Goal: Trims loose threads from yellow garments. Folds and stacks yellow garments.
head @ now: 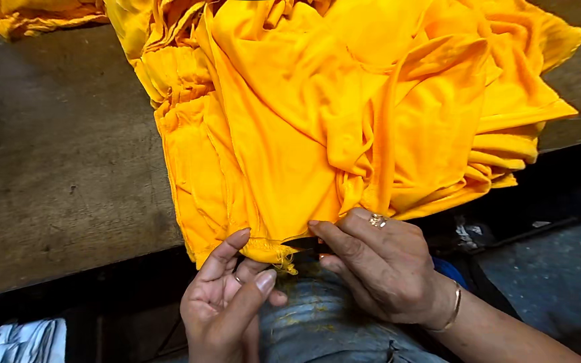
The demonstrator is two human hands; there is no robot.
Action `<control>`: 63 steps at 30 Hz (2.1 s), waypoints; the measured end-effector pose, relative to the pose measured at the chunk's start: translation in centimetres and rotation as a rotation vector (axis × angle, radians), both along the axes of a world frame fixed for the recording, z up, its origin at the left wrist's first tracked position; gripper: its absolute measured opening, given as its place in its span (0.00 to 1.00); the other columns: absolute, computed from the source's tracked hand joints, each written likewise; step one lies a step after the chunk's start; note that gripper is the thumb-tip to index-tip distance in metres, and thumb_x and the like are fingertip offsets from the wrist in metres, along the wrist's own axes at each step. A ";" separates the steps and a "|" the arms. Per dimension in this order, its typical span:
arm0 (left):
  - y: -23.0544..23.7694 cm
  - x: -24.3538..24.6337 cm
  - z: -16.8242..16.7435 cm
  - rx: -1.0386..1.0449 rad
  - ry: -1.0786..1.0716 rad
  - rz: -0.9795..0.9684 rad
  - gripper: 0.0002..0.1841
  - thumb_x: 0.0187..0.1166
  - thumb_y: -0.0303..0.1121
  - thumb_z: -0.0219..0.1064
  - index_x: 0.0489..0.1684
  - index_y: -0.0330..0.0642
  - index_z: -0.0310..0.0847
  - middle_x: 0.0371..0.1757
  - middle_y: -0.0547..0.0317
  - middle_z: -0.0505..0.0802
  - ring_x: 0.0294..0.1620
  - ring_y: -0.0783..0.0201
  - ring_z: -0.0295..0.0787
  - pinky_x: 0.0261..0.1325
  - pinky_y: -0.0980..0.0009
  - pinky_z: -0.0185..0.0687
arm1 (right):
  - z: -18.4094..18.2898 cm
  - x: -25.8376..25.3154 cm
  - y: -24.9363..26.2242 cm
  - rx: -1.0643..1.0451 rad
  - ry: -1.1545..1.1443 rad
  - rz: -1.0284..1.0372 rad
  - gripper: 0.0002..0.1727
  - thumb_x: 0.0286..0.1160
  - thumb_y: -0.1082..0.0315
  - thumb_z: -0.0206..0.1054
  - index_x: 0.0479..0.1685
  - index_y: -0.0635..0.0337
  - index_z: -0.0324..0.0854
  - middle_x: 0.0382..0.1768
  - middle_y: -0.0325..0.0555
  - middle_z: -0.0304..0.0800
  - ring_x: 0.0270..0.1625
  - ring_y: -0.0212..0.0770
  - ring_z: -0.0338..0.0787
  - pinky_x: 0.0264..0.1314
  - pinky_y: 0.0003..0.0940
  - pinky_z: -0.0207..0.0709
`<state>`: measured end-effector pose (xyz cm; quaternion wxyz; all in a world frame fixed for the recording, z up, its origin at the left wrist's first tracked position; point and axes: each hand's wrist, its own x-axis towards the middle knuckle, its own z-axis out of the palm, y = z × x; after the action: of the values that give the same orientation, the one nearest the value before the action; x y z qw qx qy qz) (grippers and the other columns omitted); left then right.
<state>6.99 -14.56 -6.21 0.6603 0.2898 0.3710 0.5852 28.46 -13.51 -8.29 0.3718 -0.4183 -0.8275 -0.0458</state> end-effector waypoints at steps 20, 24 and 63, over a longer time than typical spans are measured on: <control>0.0 0.1 -0.5 0.047 0.128 0.097 0.23 0.70 0.15 0.71 0.67 0.29 0.83 0.54 0.35 0.93 0.31 0.55 0.97 0.33 0.63 0.97 | 0.3 -1.3 0.7 0.018 -0.037 0.013 0.16 0.87 0.62 0.59 0.44 0.63 0.89 0.26 0.42 0.78 0.28 0.39 0.75 0.25 0.31 0.62; 0.4 0.1 -0.6 0.014 0.075 0.105 0.16 0.80 0.21 0.67 0.64 0.30 0.86 0.49 0.35 0.93 0.35 0.54 0.97 0.39 0.59 0.97 | 0.6 -0.5 0.4 -0.085 0.007 0.150 0.19 0.90 0.60 0.54 0.42 0.61 0.87 0.26 0.40 0.77 0.28 0.36 0.76 0.25 0.29 0.64; 1.3 0.1 -0.6 0.308 0.205 0.070 0.31 0.74 0.21 0.74 0.80 0.44 0.76 0.42 0.45 0.95 0.35 0.57 0.96 0.38 0.65 0.96 | 2.0 -1.0 1.2 -0.277 0.413 0.153 0.19 0.93 0.55 0.52 0.51 0.61 0.82 0.38 0.35 0.82 0.40 0.22 0.81 0.39 0.15 0.76</control>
<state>7.05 -13.23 -6.85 0.5460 0.4323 0.3524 0.6252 27.48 -12.32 -6.26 0.4746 -0.4019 -0.7615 0.1828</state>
